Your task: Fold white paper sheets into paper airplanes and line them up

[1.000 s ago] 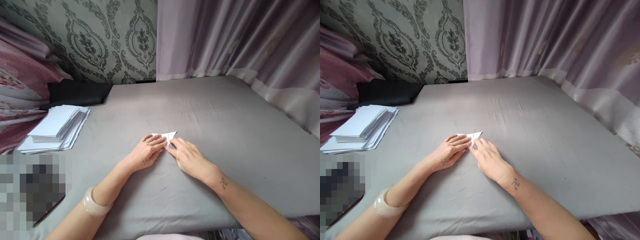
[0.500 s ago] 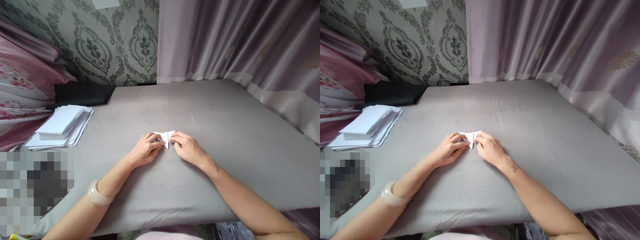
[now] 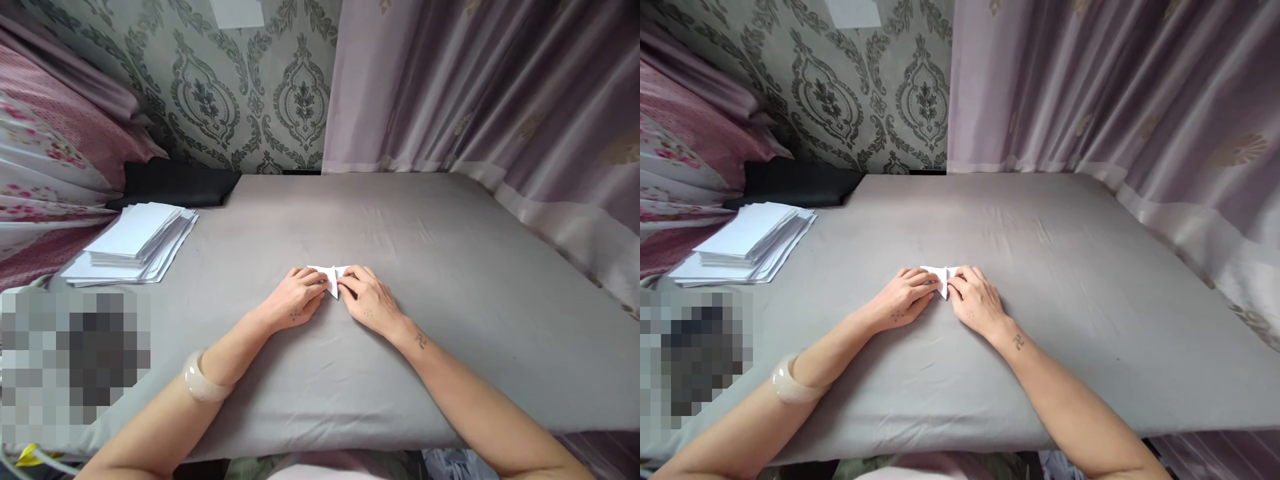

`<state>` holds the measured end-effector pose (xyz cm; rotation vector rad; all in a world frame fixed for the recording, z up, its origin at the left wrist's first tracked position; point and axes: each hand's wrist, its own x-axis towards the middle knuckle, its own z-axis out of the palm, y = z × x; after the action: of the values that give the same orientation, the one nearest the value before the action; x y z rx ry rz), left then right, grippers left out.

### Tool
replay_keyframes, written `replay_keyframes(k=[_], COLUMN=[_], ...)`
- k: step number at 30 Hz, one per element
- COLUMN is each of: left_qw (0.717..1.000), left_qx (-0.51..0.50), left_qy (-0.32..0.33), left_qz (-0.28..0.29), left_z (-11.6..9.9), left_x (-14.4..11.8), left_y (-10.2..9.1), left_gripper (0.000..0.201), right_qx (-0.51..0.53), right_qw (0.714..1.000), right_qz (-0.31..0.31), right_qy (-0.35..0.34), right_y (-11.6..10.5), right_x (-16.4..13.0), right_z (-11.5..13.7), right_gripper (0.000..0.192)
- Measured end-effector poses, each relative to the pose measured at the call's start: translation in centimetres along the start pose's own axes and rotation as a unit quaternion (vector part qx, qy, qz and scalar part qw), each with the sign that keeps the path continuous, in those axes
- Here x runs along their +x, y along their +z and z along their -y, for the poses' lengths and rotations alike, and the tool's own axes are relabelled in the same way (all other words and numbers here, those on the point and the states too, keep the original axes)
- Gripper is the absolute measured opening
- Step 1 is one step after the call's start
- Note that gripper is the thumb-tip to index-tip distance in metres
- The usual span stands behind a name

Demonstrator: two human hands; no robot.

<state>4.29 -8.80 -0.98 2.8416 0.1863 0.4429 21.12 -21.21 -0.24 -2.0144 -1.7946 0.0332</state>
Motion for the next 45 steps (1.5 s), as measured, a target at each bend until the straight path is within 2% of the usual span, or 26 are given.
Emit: replay_keyframes(k=[5, 12, 18, 22, 28, 33, 36, 40, 42, 45], left_qw=[1.000, 0.999, 0.999, 0.999, 0.998, 0.998, 0.999, 0.996, 0.983, 0.941], left_qx=[0.012, 0.025, 0.016, 0.015, -0.006, 0.008, 0.006, -0.081, -0.139, -0.202], left_qy=[0.001, 0.018, 0.032, 0.030, 0.034, 0.027, 0.009, -0.040, -0.089, -0.199], left_qz=[0.011, 0.025, 0.006, 0.015, 0.060, 0.060, 0.033, -0.022, -0.083, -0.185], left_z=[0.0, -0.1, 0.1, -0.1, -1.1, -1.4, -1.0, 0.1, 0.5, 0.9], left_x=[0.0, 0.3, -0.2, -0.3, 0.2, 0.4, 0.2, 0.1, 0.3, 0.4], left_y=[0.0, -0.4, -0.4, -0.8, -1.6, -1.5, -0.7, 0.2, 0.2, -0.3], left_gripper=[0.033, 0.033, 0.031, 0.032, 0.038, 0.040, 0.039, 0.039, 0.038, 0.034], right_qx=[-0.071, -0.159, -0.047, -0.009, -0.121, -0.181, -0.143, 0.023, 0.097, 0.092], right_qw=[0.997, 0.979, 0.995, 0.996, 0.983, 0.966, 0.976, 0.994, 0.991, 0.985], right_qz=[0.021, 0.094, 0.074, 0.076, 0.112, 0.144, 0.136, 0.104, 0.081, 0.053], right_qy=[-0.029, -0.089, -0.043, -0.043, -0.083, -0.118, -0.095, -0.013, 0.046, 0.132], right_y=[-0.1, -0.4, -0.8, -1.2, -1.3, -1.5, -1.6, -1.6, -1.6, -1.6], right_x=[0.1, 0.8, 0.3, -0.2, -0.3, 0.0, 0.0, 0.3, 0.7, 1.4], right_z=[0.4, 1.8, 0.6, 0.0, 2.1, 3.5, 3.1, 1.6, 1.0, 1.0], right_gripper=[0.023, 0.027, 0.027, 0.030, 0.028, 0.030, 0.030, 0.031, 0.031, 0.029])
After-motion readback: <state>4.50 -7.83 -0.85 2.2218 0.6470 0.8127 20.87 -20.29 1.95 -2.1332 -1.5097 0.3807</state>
